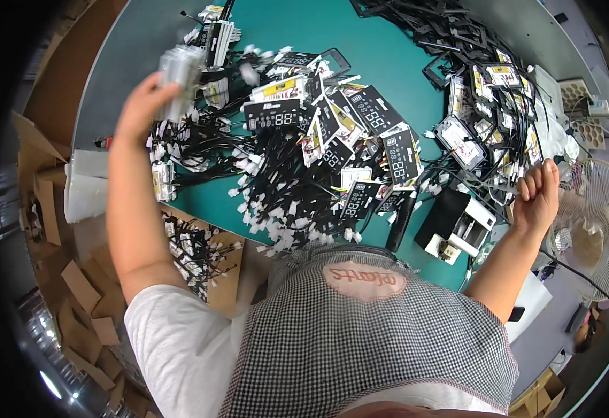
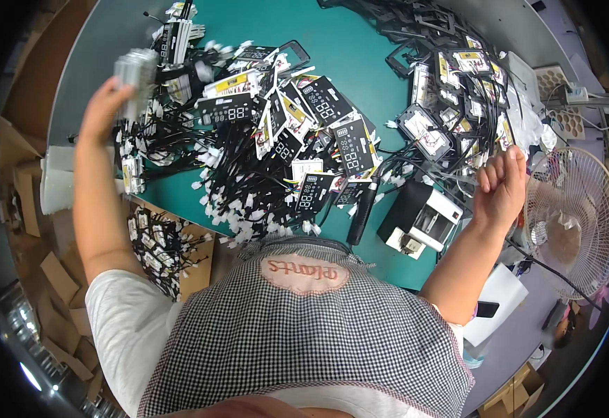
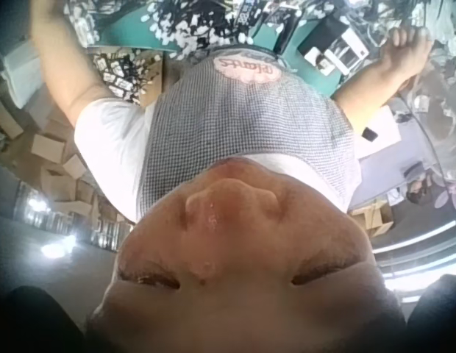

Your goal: The person assembles small electronic devices at a workbench. They pick up circuit boards and wires, connect components, and place assembled units into a pile. The person also handles black plastic frames and uses a screwdriver to secure parts.

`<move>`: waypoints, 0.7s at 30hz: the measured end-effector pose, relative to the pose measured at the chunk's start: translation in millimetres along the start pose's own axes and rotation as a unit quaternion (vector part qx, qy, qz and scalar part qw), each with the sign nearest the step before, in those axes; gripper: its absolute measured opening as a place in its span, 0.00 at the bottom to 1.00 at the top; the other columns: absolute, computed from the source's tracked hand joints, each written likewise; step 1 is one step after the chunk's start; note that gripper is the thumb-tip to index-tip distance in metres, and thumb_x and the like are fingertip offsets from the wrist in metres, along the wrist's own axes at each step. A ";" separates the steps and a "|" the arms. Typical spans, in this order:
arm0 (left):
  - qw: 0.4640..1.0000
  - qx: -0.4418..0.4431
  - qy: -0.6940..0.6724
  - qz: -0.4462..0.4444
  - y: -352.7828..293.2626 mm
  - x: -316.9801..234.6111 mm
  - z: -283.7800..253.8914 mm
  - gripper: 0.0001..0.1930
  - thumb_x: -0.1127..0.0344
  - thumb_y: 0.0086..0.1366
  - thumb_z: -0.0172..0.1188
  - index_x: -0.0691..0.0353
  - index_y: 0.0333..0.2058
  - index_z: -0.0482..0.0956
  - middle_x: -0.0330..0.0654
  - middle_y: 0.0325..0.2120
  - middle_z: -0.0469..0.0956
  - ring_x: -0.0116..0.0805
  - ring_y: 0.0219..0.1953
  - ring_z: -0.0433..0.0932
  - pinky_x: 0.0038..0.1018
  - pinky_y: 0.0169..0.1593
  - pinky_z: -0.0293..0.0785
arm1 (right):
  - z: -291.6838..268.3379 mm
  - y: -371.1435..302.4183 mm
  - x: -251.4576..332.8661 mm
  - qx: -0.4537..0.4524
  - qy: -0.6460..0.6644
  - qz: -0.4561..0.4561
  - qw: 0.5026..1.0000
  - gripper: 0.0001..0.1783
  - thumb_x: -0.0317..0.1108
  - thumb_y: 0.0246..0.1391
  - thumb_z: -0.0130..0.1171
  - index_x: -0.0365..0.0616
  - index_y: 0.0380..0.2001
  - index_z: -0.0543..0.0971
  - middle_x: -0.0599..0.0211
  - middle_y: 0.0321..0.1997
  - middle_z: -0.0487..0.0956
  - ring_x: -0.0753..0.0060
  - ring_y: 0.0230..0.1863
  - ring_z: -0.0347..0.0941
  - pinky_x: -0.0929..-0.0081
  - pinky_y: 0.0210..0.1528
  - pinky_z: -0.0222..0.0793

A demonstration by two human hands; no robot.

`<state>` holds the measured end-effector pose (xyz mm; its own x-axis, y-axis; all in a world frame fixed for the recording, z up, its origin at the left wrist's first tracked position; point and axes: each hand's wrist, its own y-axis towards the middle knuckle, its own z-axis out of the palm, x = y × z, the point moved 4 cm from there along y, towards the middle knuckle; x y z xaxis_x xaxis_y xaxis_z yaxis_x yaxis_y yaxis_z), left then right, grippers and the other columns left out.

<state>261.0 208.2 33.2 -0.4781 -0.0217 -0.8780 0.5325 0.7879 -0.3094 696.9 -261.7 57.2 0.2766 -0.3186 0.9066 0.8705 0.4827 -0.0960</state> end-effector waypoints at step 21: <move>0.939 -0.321 -0.064 0.107 -90.9 -89.7 -97.0 0.22 0.49 0.60 0.56 0.63 0.42 0.76 0.40 0.38 0.77 0.31 0.37 0.75 0.26 0.40 0.70 | 55.1 -49.5 6.5 0.123 -0.030 0.024 0.992 0.05 0.33 0.59 0.51 0.47 0.31 0.68 0.83 0.15 0.55 0.89 0.14 0.46 0.88 0.14 0.43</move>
<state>187.7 198.3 175.5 -0.2976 0.1381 -0.9446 0.0557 0.9903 0.1272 633.2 -242.7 90.4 0.2834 -0.2445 0.9273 0.7296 0.6825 -0.0431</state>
